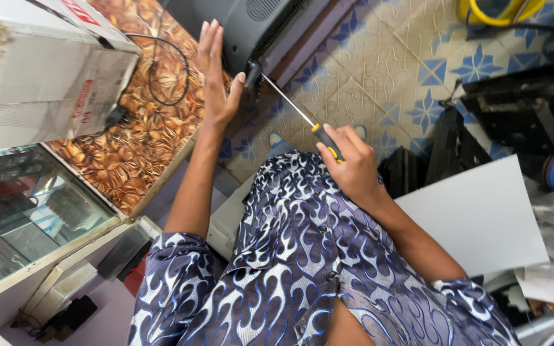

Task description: The person uses a screwdriver to loosen and remove screws from the back panel of a black electronic device placed on a cluttered workbench. The person systematically works along the edge of the device, removing screws one by one.

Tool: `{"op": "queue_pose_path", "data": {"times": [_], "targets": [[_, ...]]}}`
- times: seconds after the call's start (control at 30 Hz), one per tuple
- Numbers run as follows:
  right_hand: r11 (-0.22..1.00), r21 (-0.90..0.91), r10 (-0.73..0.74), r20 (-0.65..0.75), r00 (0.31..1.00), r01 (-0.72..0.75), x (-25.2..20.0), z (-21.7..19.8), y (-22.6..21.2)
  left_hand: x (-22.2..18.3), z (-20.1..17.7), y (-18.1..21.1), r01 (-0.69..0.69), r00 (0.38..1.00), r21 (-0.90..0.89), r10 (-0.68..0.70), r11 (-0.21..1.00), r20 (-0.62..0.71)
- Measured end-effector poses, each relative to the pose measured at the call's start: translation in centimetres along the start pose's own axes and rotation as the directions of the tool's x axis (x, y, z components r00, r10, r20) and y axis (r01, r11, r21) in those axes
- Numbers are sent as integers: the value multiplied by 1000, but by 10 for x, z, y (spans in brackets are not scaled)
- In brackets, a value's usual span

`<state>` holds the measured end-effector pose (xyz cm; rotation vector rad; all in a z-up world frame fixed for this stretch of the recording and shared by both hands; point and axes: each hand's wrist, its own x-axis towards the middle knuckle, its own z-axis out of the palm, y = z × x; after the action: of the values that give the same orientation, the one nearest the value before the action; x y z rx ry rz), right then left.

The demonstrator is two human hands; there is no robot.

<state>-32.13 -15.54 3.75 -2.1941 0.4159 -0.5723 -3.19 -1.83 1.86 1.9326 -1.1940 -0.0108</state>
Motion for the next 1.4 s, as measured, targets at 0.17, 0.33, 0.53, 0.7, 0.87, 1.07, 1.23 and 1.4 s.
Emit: {"op": "queue_pose_path", "data": {"times": [0.17,0.33,0.53,0.7,0.87,1.07,1.23,1.4], "targets": [[788,425,426,145,893,-445,9,5,13,24,-2,8,75,992,186,-55,980,-112],[630,506,545,253,799,-589,15,1,12,45,-5,7,78,994,437,-101,896,30],[943,87,299,206,932,-322,1,15,28,73,-12,27,232,880,505,-400,832,255],[974,-23,226,100,969,-225,2,11,21,91,0,19,188,833,605,-452,773,318],[979,-162,-133,-28,991,126,-2,16,16,81,0,13,107,886,612,-355,783,300],[998,-21,-66,-22,998,65,-1,16,15,73,2,9,62,912,623,-298,780,282],[951,214,226,5,974,-222,0,19,18,74,1,11,79,912,612,-305,787,273],[421,732,518,291,804,-536,-3,31,42,73,1,10,80,913,609,-303,789,272]]}}
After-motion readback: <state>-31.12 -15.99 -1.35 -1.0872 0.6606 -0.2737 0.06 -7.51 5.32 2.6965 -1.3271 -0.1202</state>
